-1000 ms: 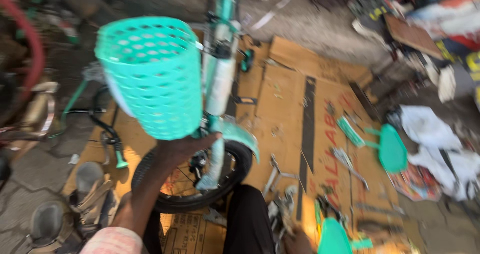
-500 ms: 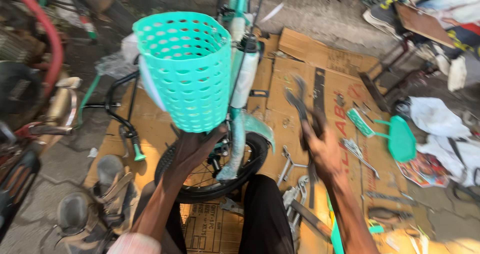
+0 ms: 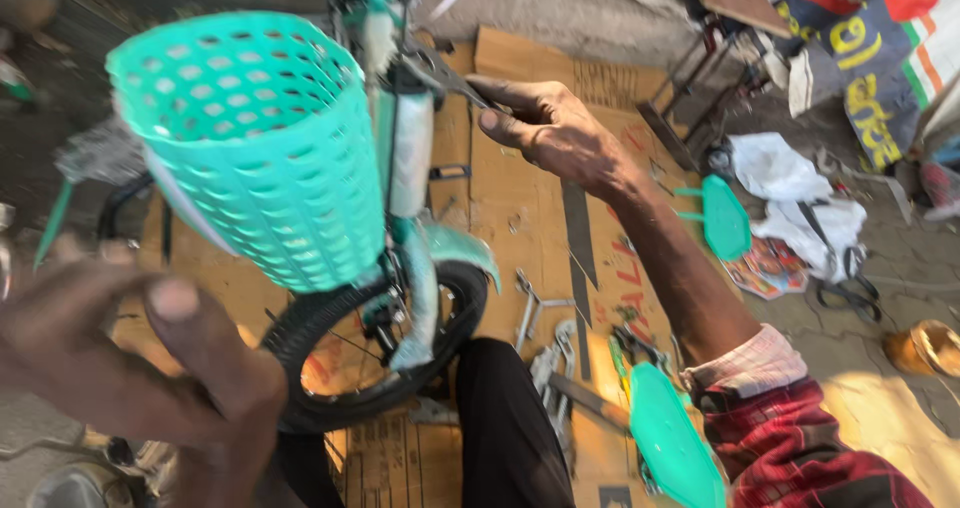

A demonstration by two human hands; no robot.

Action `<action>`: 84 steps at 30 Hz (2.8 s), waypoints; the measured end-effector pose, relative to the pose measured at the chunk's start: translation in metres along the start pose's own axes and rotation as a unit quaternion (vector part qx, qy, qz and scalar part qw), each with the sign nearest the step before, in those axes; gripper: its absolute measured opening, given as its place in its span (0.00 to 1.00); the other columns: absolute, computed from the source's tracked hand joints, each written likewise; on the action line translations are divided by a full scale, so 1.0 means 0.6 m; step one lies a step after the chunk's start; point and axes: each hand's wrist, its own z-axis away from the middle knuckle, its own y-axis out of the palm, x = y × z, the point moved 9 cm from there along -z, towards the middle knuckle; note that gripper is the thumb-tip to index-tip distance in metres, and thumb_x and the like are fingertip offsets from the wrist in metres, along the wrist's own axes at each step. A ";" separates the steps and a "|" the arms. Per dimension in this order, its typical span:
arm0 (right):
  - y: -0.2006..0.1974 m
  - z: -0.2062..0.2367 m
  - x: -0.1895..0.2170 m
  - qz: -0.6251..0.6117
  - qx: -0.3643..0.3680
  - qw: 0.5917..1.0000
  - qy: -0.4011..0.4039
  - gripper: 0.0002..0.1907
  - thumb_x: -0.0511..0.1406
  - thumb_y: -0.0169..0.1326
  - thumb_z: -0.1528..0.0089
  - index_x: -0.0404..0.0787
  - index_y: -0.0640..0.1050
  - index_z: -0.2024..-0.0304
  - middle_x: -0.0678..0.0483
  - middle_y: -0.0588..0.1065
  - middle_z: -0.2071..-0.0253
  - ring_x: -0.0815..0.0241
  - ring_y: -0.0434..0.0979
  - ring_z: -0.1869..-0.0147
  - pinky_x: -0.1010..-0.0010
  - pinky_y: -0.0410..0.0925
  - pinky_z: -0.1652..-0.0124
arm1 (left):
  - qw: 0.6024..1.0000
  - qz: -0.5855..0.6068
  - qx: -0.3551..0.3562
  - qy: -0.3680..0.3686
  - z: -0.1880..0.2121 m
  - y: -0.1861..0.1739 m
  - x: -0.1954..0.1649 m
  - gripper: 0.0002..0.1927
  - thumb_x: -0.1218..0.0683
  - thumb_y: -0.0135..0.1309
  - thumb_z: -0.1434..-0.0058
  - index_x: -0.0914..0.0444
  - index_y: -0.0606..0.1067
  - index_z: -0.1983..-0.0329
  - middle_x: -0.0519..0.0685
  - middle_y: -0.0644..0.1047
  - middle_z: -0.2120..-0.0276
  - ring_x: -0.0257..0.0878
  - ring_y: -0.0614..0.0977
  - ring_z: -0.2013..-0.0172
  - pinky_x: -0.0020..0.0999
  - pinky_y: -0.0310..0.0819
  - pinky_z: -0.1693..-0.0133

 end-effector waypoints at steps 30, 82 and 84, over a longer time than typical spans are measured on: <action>-0.035 -0.029 -0.055 0.122 0.017 0.990 0.064 0.39 0.64 0.46 0.36 0.38 0.84 0.51 0.53 0.70 0.73 0.60 0.65 0.69 0.62 0.59 0.70 | 0.770 -0.182 0.611 0.044 -0.245 0.391 -0.095 0.30 0.36 0.56 0.38 0.62 0.82 0.44 0.58 0.82 0.50 0.52 0.84 0.52 0.50 0.77 0.47; -0.039 -0.050 0.076 0.232 0.091 0.968 0.042 0.32 0.59 0.50 0.39 0.47 0.81 0.44 0.52 0.82 0.61 0.61 0.79 0.60 0.62 0.71 0.60 | 0.976 -0.006 0.071 0.206 -0.191 0.038 -0.099 0.27 0.43 0.44 0.25 0.61 0.74 0.78 0.54 0.74 0.74 0.50 0.78 0.69 0.52 0.66 0.55; -0.033 -0.047 0.064 0.212 0.099 0.970 0.059 0.32 0.59 0.51 0.38 0.46 0.82 0.43 0.47 0.79 0.66 0.59 0.74 0.63 0.60 0.69 0.62 | 0.978 0.055 0.184 0.082 -0.186 0.065 -0.058 0.33 0.40 0.42 0.24 0.66 0.72 0.80 0.54 0.70 0.81 0.52 0.74 0.75 0.50 0.66 0.60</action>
